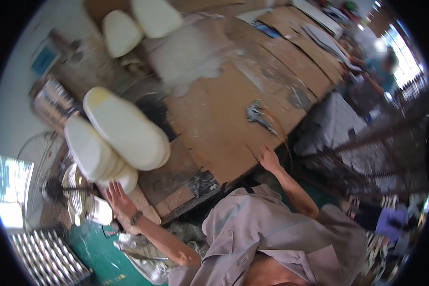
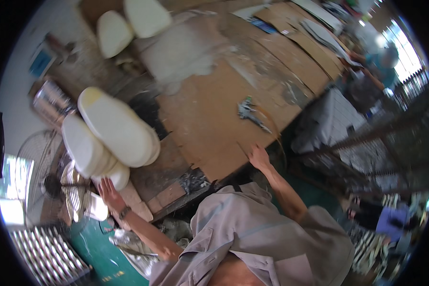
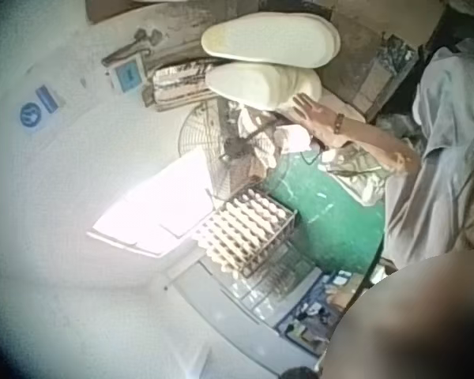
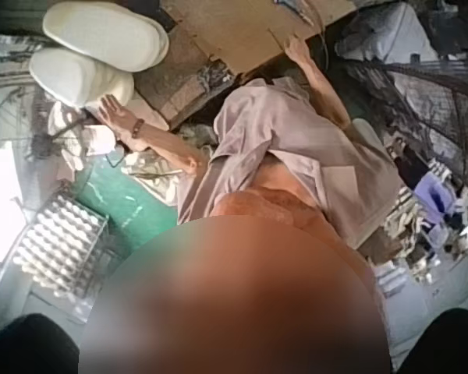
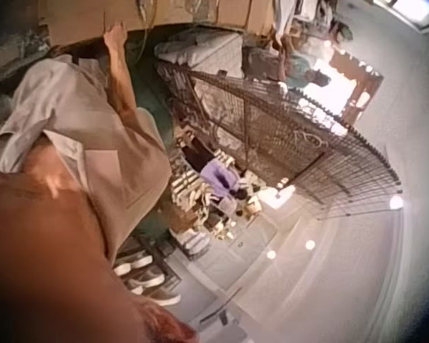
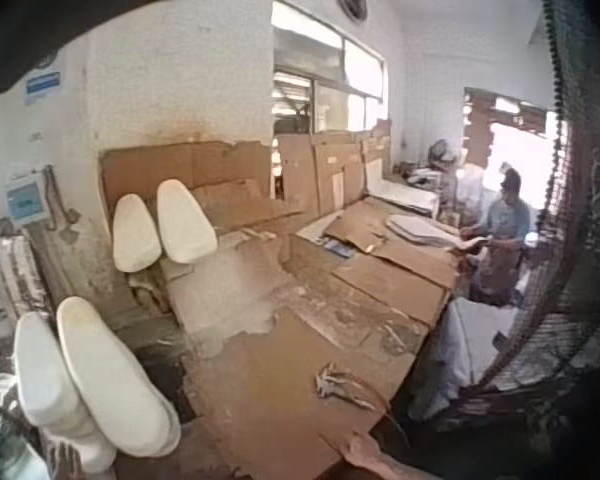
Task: The recorder uses a spray gun to apply adhesive to foam components and organizes them.
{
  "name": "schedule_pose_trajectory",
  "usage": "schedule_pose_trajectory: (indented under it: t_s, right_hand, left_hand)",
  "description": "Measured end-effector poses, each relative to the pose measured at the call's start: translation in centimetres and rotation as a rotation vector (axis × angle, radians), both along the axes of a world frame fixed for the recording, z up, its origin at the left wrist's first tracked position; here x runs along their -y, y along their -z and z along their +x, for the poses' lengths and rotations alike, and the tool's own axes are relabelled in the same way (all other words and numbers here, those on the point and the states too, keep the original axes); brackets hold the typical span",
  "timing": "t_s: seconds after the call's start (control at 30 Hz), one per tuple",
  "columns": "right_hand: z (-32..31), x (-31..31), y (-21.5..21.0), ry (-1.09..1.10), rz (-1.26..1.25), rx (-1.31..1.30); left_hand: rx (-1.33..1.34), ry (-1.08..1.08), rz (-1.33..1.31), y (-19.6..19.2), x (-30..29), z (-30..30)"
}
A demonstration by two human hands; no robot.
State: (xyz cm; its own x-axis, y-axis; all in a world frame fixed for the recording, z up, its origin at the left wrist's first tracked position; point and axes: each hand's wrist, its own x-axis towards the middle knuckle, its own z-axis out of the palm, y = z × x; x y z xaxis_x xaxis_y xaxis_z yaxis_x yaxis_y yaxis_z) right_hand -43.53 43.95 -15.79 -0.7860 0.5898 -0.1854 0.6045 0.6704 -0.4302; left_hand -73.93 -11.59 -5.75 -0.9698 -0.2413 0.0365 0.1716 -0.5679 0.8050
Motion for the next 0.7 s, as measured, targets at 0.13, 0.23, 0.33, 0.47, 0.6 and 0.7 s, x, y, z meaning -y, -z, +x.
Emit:
schedule_pose_trajectory:
  t_s: [0.13, 0.23, 0.33, 0.47, 0.6, 0.7]
  right_hand:
    - [-3.0, -5.2, 0.2, 0.093, 0.184, -0.186]
    - [-4.4, -8.4, 0.2, 0.182, 0.165, -0.037]
    - [-4.7, -11.7, 3.1, 0.093, 0.298, -0.111]
    - [-6.4, -13.1, 3.8, 0.027, 0.271, -0.136]
    - [-6.4, -15.0, 3.8, 0.007, 0.151, -0.187]
    - [-7.5, -15.7, 2.7, 0.026, 0.015, -0.241]
  left_hand:
    - [0.256, 0.014, -0.051, 3.9, -2.0, 8.4]
    - [0.459, 0.058, -0.103, 9.0, -4.0, 15.7]
    - [0.690, 0.159, -0.029, 14.4, -5.3, 23.5]
    - [1.068, 0.200, 0.192, 20.6, -5.7, 35.3]
    - [0.974, 0.331, 0.006, 21.0, -4.7, 36.9]
    - [0.894, 0.401, -0.143, 20.5, -5.5, 39.8]
